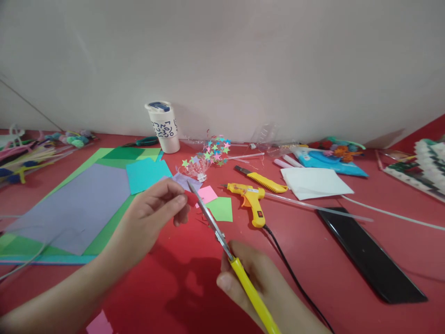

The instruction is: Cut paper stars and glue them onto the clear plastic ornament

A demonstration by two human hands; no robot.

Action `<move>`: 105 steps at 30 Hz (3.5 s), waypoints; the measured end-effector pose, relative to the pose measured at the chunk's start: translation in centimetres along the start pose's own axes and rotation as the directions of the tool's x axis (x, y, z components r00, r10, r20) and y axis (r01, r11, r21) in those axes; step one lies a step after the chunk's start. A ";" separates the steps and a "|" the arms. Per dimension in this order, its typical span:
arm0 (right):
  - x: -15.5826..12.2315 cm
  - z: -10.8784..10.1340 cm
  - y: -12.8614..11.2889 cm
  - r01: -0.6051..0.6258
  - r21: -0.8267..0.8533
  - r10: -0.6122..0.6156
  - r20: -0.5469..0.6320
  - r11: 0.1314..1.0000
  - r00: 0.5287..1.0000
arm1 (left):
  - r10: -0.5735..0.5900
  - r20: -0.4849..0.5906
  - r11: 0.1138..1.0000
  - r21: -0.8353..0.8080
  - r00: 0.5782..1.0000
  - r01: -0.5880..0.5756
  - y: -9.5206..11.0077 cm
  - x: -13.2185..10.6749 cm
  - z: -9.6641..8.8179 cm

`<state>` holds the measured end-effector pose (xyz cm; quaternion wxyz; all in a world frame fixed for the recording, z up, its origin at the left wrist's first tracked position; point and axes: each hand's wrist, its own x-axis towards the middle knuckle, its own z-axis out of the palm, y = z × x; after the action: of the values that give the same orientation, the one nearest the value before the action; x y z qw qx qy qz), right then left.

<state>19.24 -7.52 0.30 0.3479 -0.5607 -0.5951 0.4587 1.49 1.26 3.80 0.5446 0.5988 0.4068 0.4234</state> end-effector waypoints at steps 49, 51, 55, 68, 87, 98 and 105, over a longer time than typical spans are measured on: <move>-0.8 0.2 0.6 0.028 -0.148 -0.044 -0.107 0.989 0.993 | -0.216 0.094 0.913 -0.333 0.972 0.235 0.2 0.3 -0.5; -0.8 0.2 0.7 0.034 -0.151 -0.049 -0.101 0.988 0.994 | -0.221 0.090 0.911 -0.337 0.971 0.238 0.3 0.3 -0.5; -0.8 0.3 0.7 0.049 -0.142 -0.064 -0.106 0.989 0.992 | -0.230 0.092 0.908 -0.338 0.969 0.248 0.2 0.2 -0.6; -0.7 0.3 0.9 0.041 -0.155 -0.057 -0.103 0.987 0.993 | -0.239 0.117 0.899 -0.347 0.964 0.266 0.1 0.4 -0.6; -0.3 0.7 0.6 -0.026 -0.064 0.022 -0.068 0.998 0.997 | -0.245 0.118 0.903 -0.333 0.962 0.271 0.0 0.5 -0.7; 0.8 0.0 1.0 -0.041 -0.113 0.050 0.075 0.993 0.996 | -0.245 0.114 0.897 -0.351 0.963 0.270 0.0 0.4 -0.7; 0.8 0.0 1.3 -0.028 -0.125 0.039 0.086 0.992 0.996 | -0.255 0.121 0.891 -0.357 0.959 0.282 0.0 0.4 -0.7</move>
<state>19.54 -6.76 -1.03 0.2784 -0.5702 -0.6277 0.4510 0.96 1.90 3.88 0.7152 0.4378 0.3787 0.3916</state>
